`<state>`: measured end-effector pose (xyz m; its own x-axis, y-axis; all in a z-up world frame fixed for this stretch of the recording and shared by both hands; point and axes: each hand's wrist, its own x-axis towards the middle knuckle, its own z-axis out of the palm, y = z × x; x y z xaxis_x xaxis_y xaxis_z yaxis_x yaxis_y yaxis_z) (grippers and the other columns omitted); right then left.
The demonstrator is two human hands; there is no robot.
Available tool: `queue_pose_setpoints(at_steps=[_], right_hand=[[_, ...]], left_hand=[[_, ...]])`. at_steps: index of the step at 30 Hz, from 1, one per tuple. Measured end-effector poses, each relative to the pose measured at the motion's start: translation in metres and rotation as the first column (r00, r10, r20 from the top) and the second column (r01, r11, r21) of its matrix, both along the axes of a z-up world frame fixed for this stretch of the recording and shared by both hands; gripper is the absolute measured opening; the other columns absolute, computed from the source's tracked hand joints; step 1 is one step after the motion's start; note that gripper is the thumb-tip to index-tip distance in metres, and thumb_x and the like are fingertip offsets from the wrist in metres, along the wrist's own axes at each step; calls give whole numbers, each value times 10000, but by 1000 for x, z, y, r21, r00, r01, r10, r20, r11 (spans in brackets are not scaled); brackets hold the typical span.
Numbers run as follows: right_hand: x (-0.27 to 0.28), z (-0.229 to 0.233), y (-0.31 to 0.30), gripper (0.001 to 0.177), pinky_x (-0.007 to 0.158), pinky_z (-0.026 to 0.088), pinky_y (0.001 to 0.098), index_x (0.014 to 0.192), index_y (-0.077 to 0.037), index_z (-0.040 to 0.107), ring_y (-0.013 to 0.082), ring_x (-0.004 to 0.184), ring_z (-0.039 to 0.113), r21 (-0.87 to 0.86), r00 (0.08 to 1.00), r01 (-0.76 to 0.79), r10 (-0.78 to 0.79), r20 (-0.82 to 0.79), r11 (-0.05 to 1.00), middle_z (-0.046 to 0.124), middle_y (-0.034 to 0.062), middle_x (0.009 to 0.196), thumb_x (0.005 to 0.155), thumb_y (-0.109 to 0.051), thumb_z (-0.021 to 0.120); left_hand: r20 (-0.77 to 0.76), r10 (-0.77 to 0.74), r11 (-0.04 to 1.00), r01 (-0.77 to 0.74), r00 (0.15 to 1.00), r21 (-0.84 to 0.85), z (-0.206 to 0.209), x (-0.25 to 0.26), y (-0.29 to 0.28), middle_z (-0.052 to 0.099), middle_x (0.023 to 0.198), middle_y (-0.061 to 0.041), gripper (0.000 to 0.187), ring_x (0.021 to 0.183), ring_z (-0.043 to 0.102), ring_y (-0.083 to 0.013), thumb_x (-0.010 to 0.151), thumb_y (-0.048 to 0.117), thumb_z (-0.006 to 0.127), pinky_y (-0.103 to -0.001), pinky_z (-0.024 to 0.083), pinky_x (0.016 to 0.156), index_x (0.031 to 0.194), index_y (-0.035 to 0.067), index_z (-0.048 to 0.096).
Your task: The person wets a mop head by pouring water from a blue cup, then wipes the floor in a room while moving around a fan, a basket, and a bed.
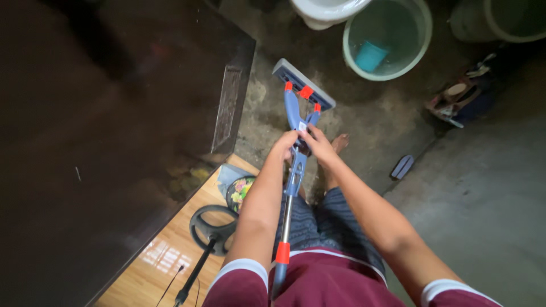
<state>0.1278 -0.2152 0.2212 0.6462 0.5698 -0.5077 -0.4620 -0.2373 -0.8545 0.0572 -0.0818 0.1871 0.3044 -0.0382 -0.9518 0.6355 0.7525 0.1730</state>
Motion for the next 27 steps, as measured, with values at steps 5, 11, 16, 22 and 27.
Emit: queue_pose_setpoints(at_steps=[5, 11, 16, 22, 27], right_hand=[[-8, 0, 25, 709, 928, 570, 422, 1149, 30, 749, 338, 1013, 724, -495, 762, -514, 638, 112, 701, 730, 253, 1087, 810, -592, 765], [-46, 77, 38, 639, 757, 553, 481, 995, 8, 696, 395, 838, 720, -444, 778, -470, 595, 200, 763, 719, 244, 903, 776, -590, 750], [-42, 174, 40, 451, 708, 560, 508, 936, -81, 747, 406, 780, 707, -560, 631, -499, 720, 287, 661, 723, 214, 815, 788, -507, 723], [-63, 257, 21, 372, 598, 544, 497, 870, -113, 776, 389, 617, 683, -422, 493, -622, 749, 443, 659, 677, 192, 675, 811, -475, 712], [-59, 287, 11, 377, 543, 520, 495, 810, -59, 720, 393, 528, 634, -385, 454, -659, 750, 482, 646, 607, 182, 550, 833, -436, 730]], left_hand=[[119, 430, 896, -408, 895, -175, -3, -57, -11, 721, 958, -67, 332, 853, 707, -227, 957, 426, 614, -429, 591, 760, 1098, 133, 684], [29, 540, 826, -523, 841, -210, -5, -111, -33, 716, 1064, -70, 436, 952, 680, -237, 993, 525, 555, -413, 573, 820, 1156, 139, 678], [31, 483, 837, -451, 875, -311, -9, -124, -37, 690, 949, -76, 448, 822, 661, -242, 978, 536, 591, -423, 584, 743, 1128, 122, 668], [-10, 282, 947, -280, 959, -160, -14, -130, -42, 625, 784, -35, 431, 625, 615, -195, 910, 523, 681, -435, 620, 635, 1097, 135, 655], [78, 212, 976, -215, 974, 31, -24, -97, -26, 627, 663, -106, 430, 477, 618, -226, 872, 444, 753, -359, 489, 411, 1039, 66, 633]])
